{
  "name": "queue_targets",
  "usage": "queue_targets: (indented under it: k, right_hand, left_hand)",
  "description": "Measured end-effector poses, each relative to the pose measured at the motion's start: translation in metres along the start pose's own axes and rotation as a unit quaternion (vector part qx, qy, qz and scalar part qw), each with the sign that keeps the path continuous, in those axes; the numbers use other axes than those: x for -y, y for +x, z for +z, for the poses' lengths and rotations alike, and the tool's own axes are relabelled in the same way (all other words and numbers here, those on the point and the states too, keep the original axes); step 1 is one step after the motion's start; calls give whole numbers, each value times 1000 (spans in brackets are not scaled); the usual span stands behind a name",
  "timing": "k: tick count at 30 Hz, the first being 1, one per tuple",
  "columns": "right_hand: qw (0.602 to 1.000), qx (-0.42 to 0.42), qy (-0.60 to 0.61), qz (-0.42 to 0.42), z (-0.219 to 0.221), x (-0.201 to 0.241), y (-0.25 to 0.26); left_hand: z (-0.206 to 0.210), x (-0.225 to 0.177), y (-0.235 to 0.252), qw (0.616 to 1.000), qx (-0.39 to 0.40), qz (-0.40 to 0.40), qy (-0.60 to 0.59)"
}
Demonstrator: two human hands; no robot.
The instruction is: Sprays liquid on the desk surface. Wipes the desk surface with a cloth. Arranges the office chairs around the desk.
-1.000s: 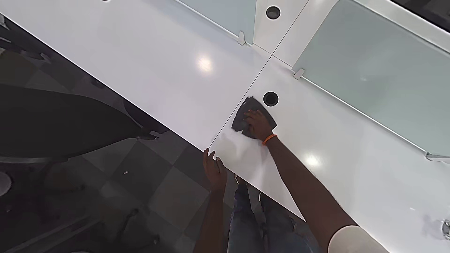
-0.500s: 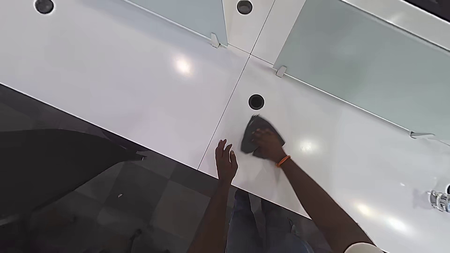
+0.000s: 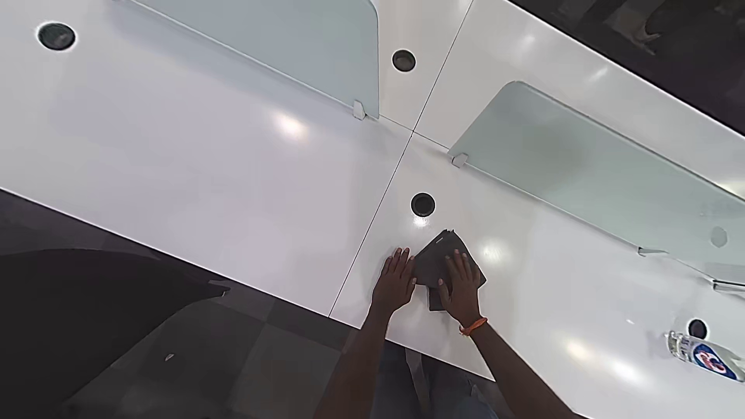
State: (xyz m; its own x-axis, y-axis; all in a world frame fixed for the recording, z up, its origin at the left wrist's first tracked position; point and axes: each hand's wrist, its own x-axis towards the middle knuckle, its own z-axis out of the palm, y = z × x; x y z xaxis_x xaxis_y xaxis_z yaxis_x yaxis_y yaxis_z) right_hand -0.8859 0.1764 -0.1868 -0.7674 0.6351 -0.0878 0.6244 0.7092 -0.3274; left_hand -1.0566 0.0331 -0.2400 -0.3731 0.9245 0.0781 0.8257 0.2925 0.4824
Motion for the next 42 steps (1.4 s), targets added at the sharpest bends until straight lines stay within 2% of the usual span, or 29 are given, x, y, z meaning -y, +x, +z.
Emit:
queue_targets:
  k: [2,4,7,12,20,29,38,42]
  right_hand:
    - [994,-22,-38,102,20,13,11]
    - [984,-22,-65,164,38,28,28]
    - [975,-36,-104,194,46,38,66]
    - [990,-21,-104,92,34,20,123]
    - [998,-16,-65,9,21,-10,210]
    - [997,-72,-41,6,14,-23,270]
    - [995,-101,-23,-8,13,-27,283]
    - [995,-75,25,-59,9,-38,239]
  left_hand:
    - [1,0,1,1000,14,4,12]
    - [3,-2,1,999,19,7,30]
    - [6,-2,2,998,17,1,57]
    - [2,-6,3,996,27,-10,81]
    - [4,-4,4,997,35,-15,74]
    - [6,-4,5,997,27,-24,70]
    - [7,-2,7,997,31,-31,57]
    - [8,1,7,998,0,-22,52]
